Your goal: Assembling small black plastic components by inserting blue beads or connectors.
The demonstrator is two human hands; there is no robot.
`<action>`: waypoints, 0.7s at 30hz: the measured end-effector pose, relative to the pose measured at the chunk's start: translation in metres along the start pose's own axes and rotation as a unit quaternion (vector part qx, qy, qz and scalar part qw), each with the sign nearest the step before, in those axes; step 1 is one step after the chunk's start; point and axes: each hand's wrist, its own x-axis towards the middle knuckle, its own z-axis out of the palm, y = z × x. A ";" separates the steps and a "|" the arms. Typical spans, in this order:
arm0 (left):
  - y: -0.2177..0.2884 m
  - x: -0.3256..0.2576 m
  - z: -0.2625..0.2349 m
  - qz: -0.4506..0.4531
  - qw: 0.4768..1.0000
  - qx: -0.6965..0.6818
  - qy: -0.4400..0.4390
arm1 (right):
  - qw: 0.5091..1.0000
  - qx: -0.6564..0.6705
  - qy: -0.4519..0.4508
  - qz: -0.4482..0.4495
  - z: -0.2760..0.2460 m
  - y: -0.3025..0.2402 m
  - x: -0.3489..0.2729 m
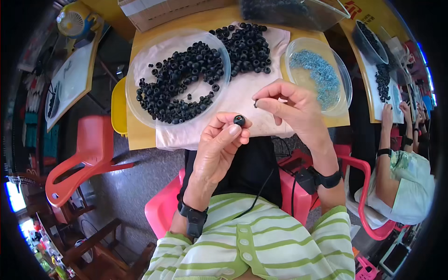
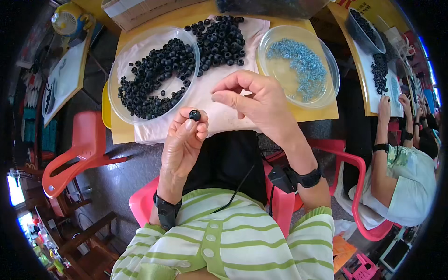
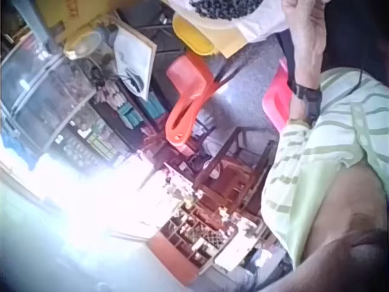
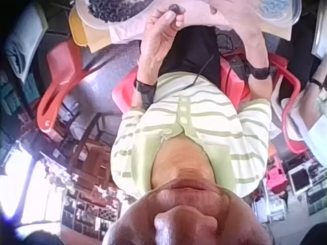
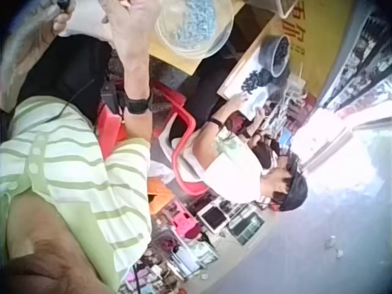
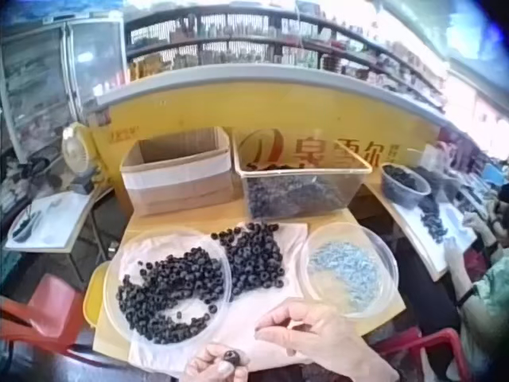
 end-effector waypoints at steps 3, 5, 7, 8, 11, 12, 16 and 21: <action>0.002 0.001 0.005 -0.007 1.000 0.010 0.000 | 0.999 0.041 -0.019 -0.027 0.007 -0.011 -0.007; 0.005 0.002 0.005 -0.014 0.999 0.033 0.001 | 0.997 0.066 -0.026 -0.025 0.012 -0.011 -0.008; 0.005 0.002 0.007 -0.013 0.999 0.044 0.003 | 0.997 0.058 -0.020 -0.036 0.013 -0.013 -0.009; 0.005 0.002 0.007 -0.012 0.999 0.049 0.003 | 0.998 0.053 -0.017 -0.041 0.014 -0.013 -0.009; 0.002 0.003 0.008 -0.011 0.998 0.054 0.001 | 0.996 0.010 -0.015 -0.083 0.012 -0.008 -0.010; 0.002 0.004 0.008 -0.009 0.998 0.059 0.002 | 0.995 0.001 -0.010 -0.100 0.013 -0.005 -0.009; 0.001 0.005 0.008 -0.003 0.998 0.066 -0.001 | 0.984 -0.050 0.010 -0.173 0.015 0.000 -0.010; 0.001 0.005 0.003 -0.019 0.999 0.041 -0.003 | 0.967 -0.118 0.028 -0.222 0.019 -0.005 -0.017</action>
